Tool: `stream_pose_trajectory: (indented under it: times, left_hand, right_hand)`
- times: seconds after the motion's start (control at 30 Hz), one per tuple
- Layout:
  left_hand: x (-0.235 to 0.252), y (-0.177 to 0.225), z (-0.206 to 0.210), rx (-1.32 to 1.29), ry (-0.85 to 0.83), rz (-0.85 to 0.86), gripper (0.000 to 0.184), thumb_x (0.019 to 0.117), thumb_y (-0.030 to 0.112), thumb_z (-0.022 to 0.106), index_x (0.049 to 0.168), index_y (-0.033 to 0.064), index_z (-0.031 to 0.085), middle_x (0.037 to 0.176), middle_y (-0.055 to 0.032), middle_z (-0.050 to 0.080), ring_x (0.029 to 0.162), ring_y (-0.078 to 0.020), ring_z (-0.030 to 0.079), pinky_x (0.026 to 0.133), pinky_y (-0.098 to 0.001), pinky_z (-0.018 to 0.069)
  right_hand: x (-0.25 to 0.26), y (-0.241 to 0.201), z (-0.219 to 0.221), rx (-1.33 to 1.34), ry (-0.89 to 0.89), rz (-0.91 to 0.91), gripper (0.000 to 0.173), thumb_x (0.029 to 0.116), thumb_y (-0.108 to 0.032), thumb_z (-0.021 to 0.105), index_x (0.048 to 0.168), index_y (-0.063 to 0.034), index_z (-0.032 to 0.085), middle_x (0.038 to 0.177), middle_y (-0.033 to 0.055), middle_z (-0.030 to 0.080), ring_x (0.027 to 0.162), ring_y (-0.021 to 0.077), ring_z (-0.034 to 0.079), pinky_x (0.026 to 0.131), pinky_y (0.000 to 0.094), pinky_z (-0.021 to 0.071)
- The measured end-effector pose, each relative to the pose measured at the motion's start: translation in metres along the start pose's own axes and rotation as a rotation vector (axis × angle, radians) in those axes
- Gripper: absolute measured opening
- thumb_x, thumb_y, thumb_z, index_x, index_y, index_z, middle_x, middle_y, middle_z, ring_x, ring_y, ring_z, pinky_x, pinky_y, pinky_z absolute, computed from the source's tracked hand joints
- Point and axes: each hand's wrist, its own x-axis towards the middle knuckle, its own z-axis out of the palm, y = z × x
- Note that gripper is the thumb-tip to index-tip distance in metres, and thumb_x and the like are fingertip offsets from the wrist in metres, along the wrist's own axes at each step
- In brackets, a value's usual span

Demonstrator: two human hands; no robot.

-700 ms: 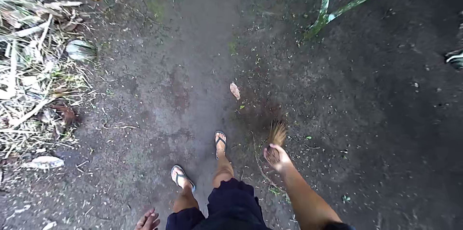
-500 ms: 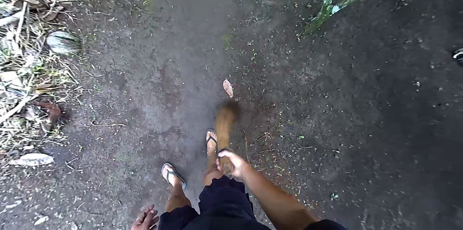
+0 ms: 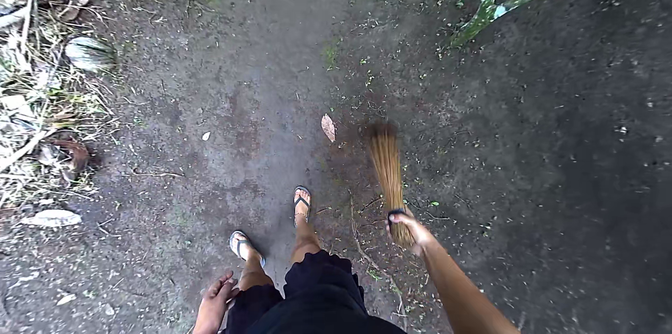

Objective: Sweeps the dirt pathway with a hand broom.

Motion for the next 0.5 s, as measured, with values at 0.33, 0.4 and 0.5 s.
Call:
stream_pose_trajectory:
  times: [0.33,0.4,0.5]
  left_hand:
    - [-0.007,-0.031,-0.022,-0.019,0.088,-0.062,0.038,0.1076,0.018,0.049,0.142,0.0015,0.050,0.125,-0.0228,0.063,0.100,-0.0270,0.067,0.083,-0.0439,0.0548]
    - [-0.003,-0.029,-0.019,-0.023,0.085,-0.060,0.037,0.1077,0.018,0.050,0.141,0.0017,0.052,0.125,-0.0225,0.064,0.100,-0.0276,0.067,0.083,-0.0440,0.0549]
    - [-0.001,-0.017,-0.011,-0.048,0.077,-0.049,0.037,0.1080,0.018,0.049,0.141,0.0015,0.052,0.126,-0.0225,0.064,0.102,-0.0281,0.067,0.085,-0.0450,0.0545]
  right_hand:
    - [0.020,0.045,0.115,-0.172,-0.442,0.261,0.087,0.0881,-0.013,0.064,0.160,-0.0268,0.016,0.092,0.0109,0.062,0.072,0.0225,0.065,0.061,0.0385,0.0569]
    - [-0.002,0.034,0.094,-0.228,-0.533,0.234,0.103,0.0815,-0.021,0.070,0.163,-0.0308,0.008,0.098,0.0133,0.065,0.072,0.0237,0.066,0.060,0.0389,0.0581]
    - [-0.036,0.013,0.073,-0.233,-0.550,0.160,0.112,0.0760,-0.024,0.077,0.164,-0.0300,0.009,0.102,0.0162,0.067,0.073,0.0266,0.069,0.060,0.0408,0.0601]
